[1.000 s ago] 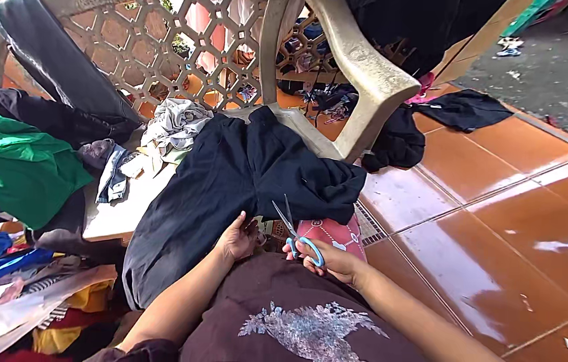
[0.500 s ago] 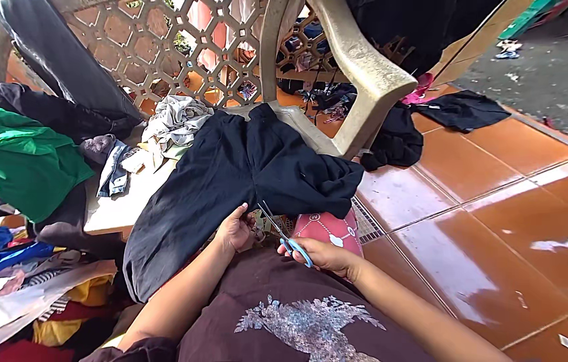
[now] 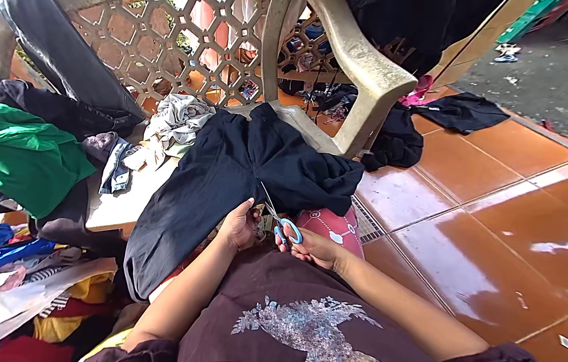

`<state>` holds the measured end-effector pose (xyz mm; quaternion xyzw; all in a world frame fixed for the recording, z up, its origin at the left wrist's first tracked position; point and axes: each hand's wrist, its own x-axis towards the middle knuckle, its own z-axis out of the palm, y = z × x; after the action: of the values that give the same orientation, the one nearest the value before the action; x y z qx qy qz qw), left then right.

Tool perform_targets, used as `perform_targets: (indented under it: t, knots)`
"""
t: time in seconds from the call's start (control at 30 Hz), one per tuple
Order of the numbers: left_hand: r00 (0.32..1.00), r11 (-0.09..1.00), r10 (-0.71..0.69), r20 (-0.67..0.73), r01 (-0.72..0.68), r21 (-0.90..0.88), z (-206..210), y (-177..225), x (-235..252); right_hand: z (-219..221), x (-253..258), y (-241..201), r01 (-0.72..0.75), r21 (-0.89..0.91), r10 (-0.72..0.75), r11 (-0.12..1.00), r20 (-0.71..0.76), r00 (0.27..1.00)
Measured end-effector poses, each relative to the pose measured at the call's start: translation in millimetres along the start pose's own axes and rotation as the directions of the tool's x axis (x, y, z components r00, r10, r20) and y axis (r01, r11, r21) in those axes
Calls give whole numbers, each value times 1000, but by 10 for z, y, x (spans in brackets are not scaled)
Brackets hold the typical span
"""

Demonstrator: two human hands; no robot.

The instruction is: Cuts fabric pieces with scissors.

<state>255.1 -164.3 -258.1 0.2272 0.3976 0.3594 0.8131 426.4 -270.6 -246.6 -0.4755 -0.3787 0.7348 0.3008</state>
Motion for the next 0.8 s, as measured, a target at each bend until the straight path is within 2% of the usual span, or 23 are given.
perform_targets:
  t: [0.47, 0.8]
  knots:
    - [998, 999, 10, 68, -8, -32, -12, -44, -47, 97, 172, 9, 65, 98, -56, 993, -93, 994]
    - [997, 999, 10, 81, -7, -40, -26, -39, -42, 189, 189, 99, 179, 112, -148, 977, -237, 960]
